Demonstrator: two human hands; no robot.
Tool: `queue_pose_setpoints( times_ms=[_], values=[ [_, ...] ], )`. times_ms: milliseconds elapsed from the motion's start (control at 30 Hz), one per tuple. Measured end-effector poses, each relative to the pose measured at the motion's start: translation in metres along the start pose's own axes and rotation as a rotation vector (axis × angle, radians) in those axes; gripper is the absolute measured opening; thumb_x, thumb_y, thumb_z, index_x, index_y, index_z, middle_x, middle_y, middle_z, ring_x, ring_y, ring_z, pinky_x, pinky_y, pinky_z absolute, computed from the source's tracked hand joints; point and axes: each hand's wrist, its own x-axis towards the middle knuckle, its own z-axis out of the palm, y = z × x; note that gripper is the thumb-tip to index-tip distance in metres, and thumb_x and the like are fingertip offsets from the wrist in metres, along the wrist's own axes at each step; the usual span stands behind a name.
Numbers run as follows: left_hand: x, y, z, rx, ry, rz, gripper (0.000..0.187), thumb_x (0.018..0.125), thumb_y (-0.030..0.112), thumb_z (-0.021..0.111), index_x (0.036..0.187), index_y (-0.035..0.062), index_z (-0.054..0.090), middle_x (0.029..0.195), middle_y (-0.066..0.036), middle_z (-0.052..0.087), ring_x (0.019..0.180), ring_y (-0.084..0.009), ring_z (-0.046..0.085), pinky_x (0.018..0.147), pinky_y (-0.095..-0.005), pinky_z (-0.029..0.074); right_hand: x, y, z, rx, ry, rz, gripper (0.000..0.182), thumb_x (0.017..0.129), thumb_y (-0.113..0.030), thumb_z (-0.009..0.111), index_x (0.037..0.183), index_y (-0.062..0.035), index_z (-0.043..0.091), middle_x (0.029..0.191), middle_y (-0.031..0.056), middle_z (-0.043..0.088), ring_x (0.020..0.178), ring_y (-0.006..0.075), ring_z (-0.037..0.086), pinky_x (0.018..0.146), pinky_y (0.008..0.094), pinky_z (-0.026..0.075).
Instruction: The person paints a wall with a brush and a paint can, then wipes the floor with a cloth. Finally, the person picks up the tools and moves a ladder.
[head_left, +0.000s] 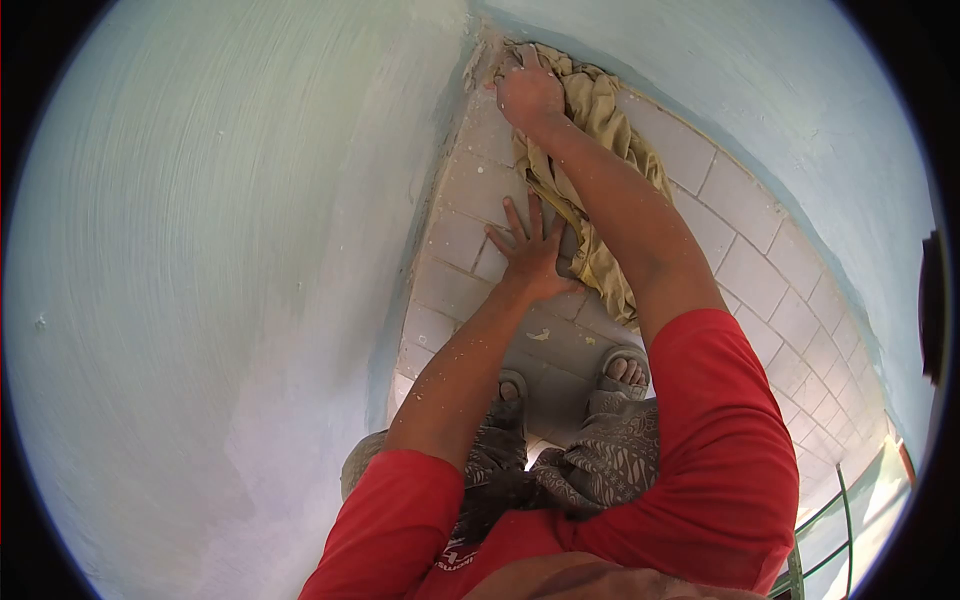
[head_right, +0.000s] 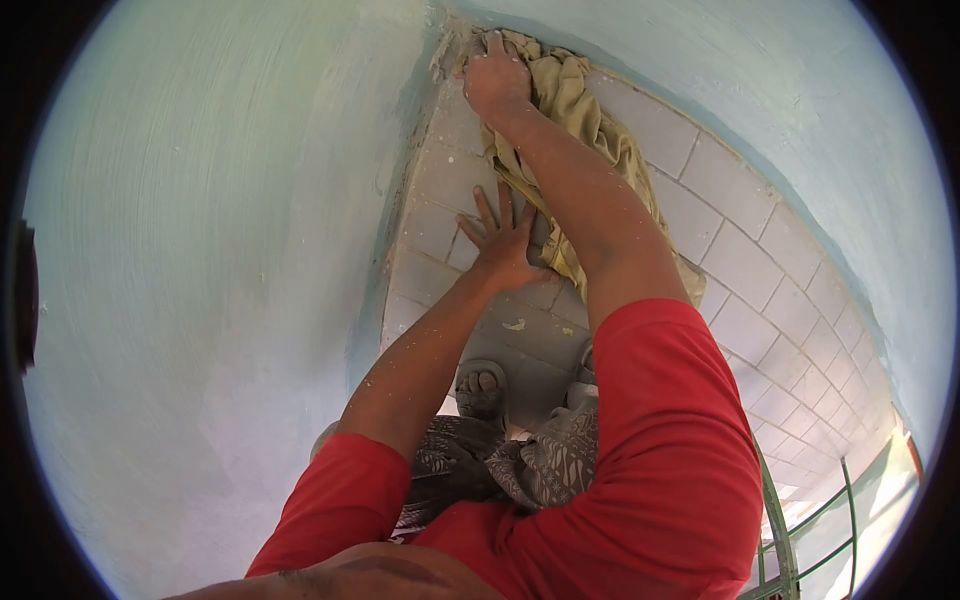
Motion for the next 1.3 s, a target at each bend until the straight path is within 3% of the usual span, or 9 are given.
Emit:
queue_pose_setpoints(
  times_ms=[100,333,433,500,633,700,1000,1100,1300],
  values=[
    [0.003,-0.002,0.0,0.005,-0.029,-0.006,0.148,0.053,0.07,0.091,0.167,0.0158,0.015,0.169,-0.026,-0.022,0.147,-0.06,-0.029,0.1,-0.0917,-0.002,-0.008,0.032,0.02,0.153,0.019,-0.388,0.033,0.094,-0.022,0.068,0.123,-0.0064,0.072,0.143,0.0117,0.055,0.123,0.0355,0.06,0.104,0.0416,0.053],
    [-0.002,0.0,-0.001,0.018,-0.009,-0.011,0.149,0.052,0.071,0.091,0.167,0.0142,0.015,0.17,-0.028,-0.016,0.147,-0.0595,-0.029,0.102,-0.0901,-0.004,-0.004,0.027,0.019,0.078,0.403,-0.223,0.036,0.092,-0.018,0.068,0.126,-0.0078,0.07,0.137,0.01,0.058,0.129,0.0316,0.056,0.109,0.0407,0.048],
    [0.0,-0.001,0.0,0.024,-0.022,-0.011,0.147,0.053,0.071,0.09,0.166,0.0143,0.016,0.169,-0.028,-0.015,0.147,-0.0595,-0.029,0.102,-0.0902,-0.004,-0.028,0.018,0.024,0.012,0.349,-0.315,0.037,0.09,-0.014,0.066,0.126,-0.0085,0.071,0.136,0.0097,0.06,0.13,0.0303,0.054,0.111,0.0407,0.046],
    [0.003,-0.001,0.0,0.025,-0.038,-0.018,0.146,0.053,0.071,0.09,0.166,0.0145,0.017,0.169,-0.029,-0.016,0.147,-0.0595,-0.029,0.101,-0.0904,-0.004,-0.039,0.023,0.027,0.066,-0.025,-0.628,0.042,0.089,-0.011,0.064,0.131,-0.0071,0.068,0.14,0.0109,0.059,0.128,0.0316,0.055,0.112,0.0412,0.044],
    [0.0,-0.003,-0.004,0.026,-0.062,-0.022,0.144,0.054,0.071,0.09,0.166,0.0133,0.019,0.169,-0.029,-0.016,0.147,-0.06,-0.029,0.1,-0.091,-0.004,-0.018,0.029,0.028,0.258,0.067,-0.525,0.045,0.089,-0.01,0.063,0.133,-0.0044,0.065,0.14,0.0105,0.06,0.129,0.0313,0.054,0.112,0.0406,0.045],
    [-0.002,0.0,-0.003,0.008,-0.003,0.01,0.143,0.055,0.072,0.089,0.165,0.0125,0.02,0.169,-0.029,-0.015,0.147,-0.0602,-0.029,0.1,-0.0912,-0.004,0.01,0.03,0.027,0.076,0.434,-0.361,0.043,0.088,-0.008,0.061,0.131,-0.0023,0.067,0.137,0.0113,0.063,0.126,0.0308,0.056,0.11,0.0396,0.047],
    [0.002,-0.004,0.0,0.03,-0.053,-0.003,0.146,0.053,0.071,0.09,0.166,0.0127,0.017,0.169,-0.029,-0.014,0.147,-0.0604,-0.028,0.1,-0.0912,-0.003,-0.058,0.014,0.017,0.163,-0.073,-0.625,0.043,0.091,-0.008,0.061,0.134,-0.0045,0.064,0.137,0.0105,0.064,0.127,0.0307,0.057,0.109,0.0404,0.047],
    [-0.001,-0.001,-0.002,0.028,-0.058,-0.014,0.146,0.053,0.071,0.09,0.166,0.0122,0.017,0.169,-0.029,-0.014,0.147,-0.0603,-0.029,0.101,-0.0909,-0.004,-0.014,0.018,-0.004,0.285,0.276,-0.355,0.038,0.094,-0.015,0.061,0.13,-0.0038,0.067,0.145,0.0096,0.06,0.133,0.0303,0.054,0.112,0.0394,0.046],
    [0.0,-0.001,-0.002,0.005,-0.019,0.005,0.146,0.054,0.071,0.09,0.166,0.0129,0.017,0.169,-0.029,-0.015,0.147,-0.0601,-0.029,0.1,-0.091,-0.004,-0.011,0.015,0.032,-0.098,0.257,-0.398,0.037,0.094,-0.017,0.063,0.129,-0.0049,0.067,0.142,0.0099,0.06,0.13,0.0282,0.057,0.111,0.0408,0.046]
  ],
)
